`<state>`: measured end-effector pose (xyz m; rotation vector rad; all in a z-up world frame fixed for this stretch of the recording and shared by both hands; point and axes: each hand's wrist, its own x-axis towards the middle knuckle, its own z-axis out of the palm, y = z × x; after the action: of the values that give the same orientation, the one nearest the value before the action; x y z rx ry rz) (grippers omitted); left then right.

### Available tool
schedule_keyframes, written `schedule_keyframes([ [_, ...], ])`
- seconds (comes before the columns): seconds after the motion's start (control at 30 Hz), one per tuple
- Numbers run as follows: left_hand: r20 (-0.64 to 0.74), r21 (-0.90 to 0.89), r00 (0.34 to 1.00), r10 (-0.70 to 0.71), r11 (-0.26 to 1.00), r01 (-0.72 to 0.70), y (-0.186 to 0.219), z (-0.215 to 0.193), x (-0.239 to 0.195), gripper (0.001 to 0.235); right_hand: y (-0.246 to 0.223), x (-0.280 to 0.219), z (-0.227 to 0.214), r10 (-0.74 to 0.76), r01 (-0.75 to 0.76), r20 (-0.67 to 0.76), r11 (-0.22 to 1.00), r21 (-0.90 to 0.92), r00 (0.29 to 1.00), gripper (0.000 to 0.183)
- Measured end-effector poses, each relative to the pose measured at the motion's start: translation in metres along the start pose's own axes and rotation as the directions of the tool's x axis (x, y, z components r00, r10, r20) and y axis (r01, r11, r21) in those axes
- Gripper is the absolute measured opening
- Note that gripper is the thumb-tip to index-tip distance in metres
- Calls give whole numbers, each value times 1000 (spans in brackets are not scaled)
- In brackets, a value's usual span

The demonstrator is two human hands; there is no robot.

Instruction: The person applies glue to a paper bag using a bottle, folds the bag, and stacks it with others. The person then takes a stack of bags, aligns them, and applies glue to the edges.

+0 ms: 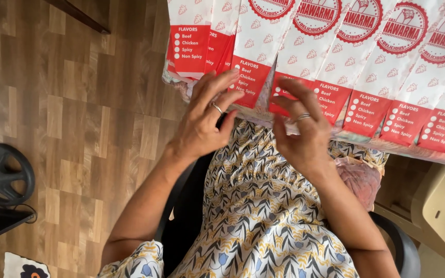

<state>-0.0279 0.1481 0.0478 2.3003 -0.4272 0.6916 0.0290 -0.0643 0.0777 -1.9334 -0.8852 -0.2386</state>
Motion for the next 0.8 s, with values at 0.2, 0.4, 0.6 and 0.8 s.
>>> schedule_keyframes([
  [0.2, 41, -11, 999, 8, 1000, -8, -25, 7, -14, 33, 8, -1, 36, -65, 66, 42, 997, -30, 997, 18],
  [0.4, -2, -83, 1000, 5, 997, -5, -24, 5, -9, 14, 9, -6, 30, -89, 94, 55, 990, -101, 995, 9],
  [0.6, -27, -158, 999, -40, 987, 36, -20, 5, -6, 6, 4, -4, 24, -72, 85, 95, 987, -134, 993, 6],
  [0.8, -39, -259, 993, -115, 961, 101, -11, -4, 2, 4, 6, 2, 27, -64, 68, 74, 996, -55, 995, 10],
])
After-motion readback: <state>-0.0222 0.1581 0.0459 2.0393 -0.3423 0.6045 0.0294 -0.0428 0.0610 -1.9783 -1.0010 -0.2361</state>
